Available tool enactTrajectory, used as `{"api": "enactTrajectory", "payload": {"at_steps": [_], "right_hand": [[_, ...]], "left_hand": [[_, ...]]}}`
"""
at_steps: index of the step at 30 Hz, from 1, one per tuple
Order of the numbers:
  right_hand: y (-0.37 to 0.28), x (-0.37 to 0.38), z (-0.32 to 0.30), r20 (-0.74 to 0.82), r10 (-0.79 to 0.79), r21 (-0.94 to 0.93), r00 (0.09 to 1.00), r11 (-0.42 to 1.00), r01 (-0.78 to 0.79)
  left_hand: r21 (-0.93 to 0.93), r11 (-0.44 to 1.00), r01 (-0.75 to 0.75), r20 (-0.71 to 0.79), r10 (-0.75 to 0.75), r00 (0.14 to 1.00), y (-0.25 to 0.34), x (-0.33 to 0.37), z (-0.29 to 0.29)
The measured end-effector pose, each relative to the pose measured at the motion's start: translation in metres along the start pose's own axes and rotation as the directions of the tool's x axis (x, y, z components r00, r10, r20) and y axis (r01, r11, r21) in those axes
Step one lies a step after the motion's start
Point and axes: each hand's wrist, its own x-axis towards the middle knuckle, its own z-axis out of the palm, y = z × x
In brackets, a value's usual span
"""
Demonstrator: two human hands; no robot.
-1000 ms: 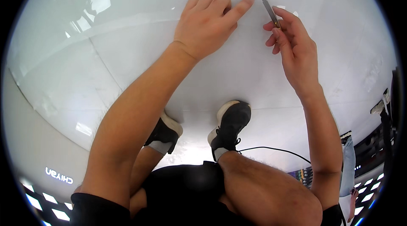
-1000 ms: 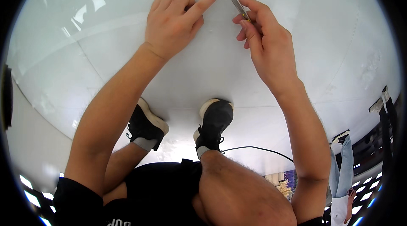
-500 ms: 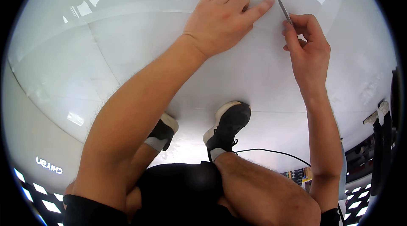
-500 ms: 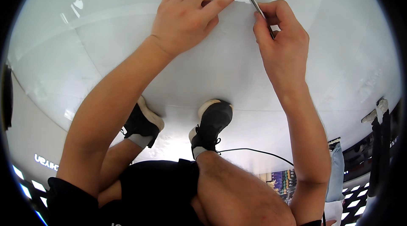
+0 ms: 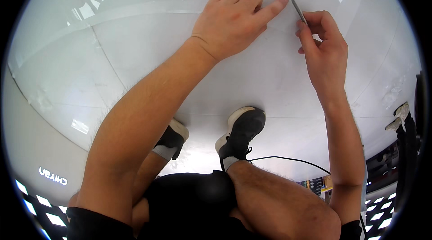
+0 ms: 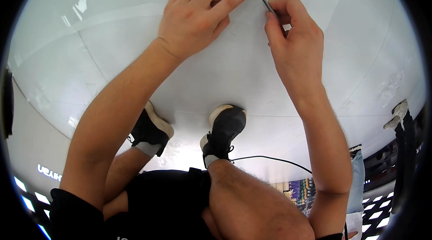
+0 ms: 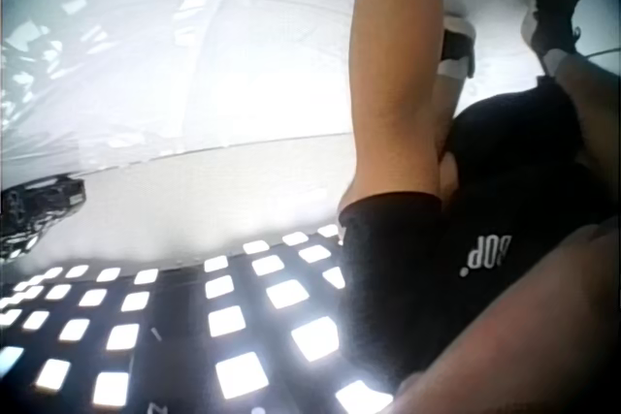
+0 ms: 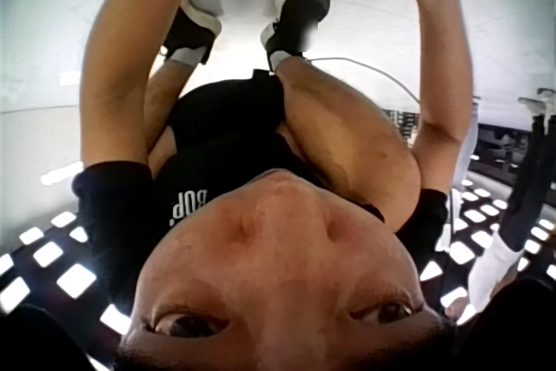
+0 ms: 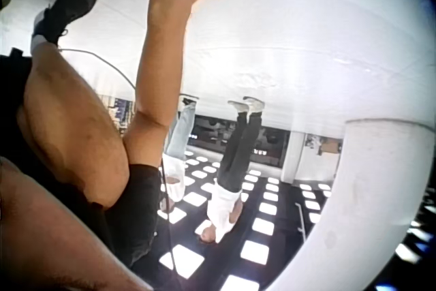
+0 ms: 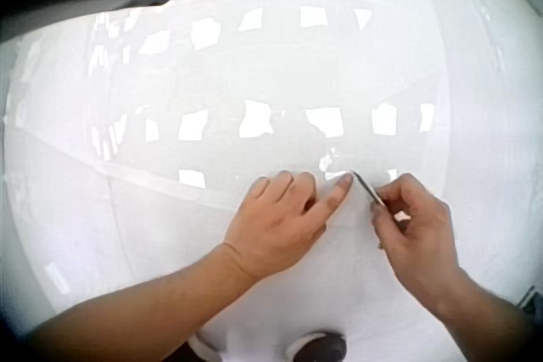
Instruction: The person uses a utility blade to cut and trim a large white vinyl sheet on the floor, using their fingers to guide the blade and lift the edge of the material.
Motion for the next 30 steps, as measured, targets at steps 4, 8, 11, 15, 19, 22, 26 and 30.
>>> {"api": "enactTrajectory", "payload": {"at_steps": [4, 8, 11, 15, 19, 22, 26, 30], "right_hand": [[0.003, -0.001, 0.003, 0.033, 0.078, 0.117, 0.996, 0.990, -0.081], [0.009, 0.004, 0.006, 0.000, 0.037, 0.194, 0.999, 0.980, -0.036], [0.008, 0.010, 0.007, -0.003, 0.030, 0.260, 1.000, 0.965, -0.028], [0.010, 0.006, 0.006, 0.000, 0.037, 0.258, 0.999, 0.966, -0.036], [0.003, 0.003, 0.003, 0.044, 0.037, 0.190, 0.998, 0.981, -0.045], [-0.001, 0.004, 0.002, 0.058, 0.034, 0.156, 0.998, 0.987, -0.043], [-0.002, 0.003, 0.003, 0.051, 0.036, 0.177, 0.998, 0.983, -0.045], [-0.004, 0.002, 0.002, 0.052, 0.035, 0.146, 0.998, 0.988, -0.042]], "left_hand": [[0.004, 1.000, 0.007, -0.013, -0.007, 1.000, 0.000, -0.001, 0.001], [-0.032, 0.999, 0.012, -0.018, -0.012, 1.000, -0.001, -0.001, 0.003], [-0.022, 1.000, 0.010, -0.015, -0.010, 1.000, 0.000, 0.000, 0.003], [0.004, 1.000, 0.014, -0.007, -0.014, 1.000, 0.001, 0.000, 0.001], [-0.035, 0.999, 0.018, -0.021, -0.019, 1.000, -0.001, -0.003, 0.003], [-0.038, 0.999, 0.021, -0.018, -0.022, 1.000, -0.001, -0.002, 0.003], [-0.038, 0.999, 0.022, -0.010, -0.022, 1.000, -0.001, -0.001, 0.002], [-0.036, 0.999, 0.020, -0.008, -0.021, 1.000, 0.000, 0.000, 0.000]]}}
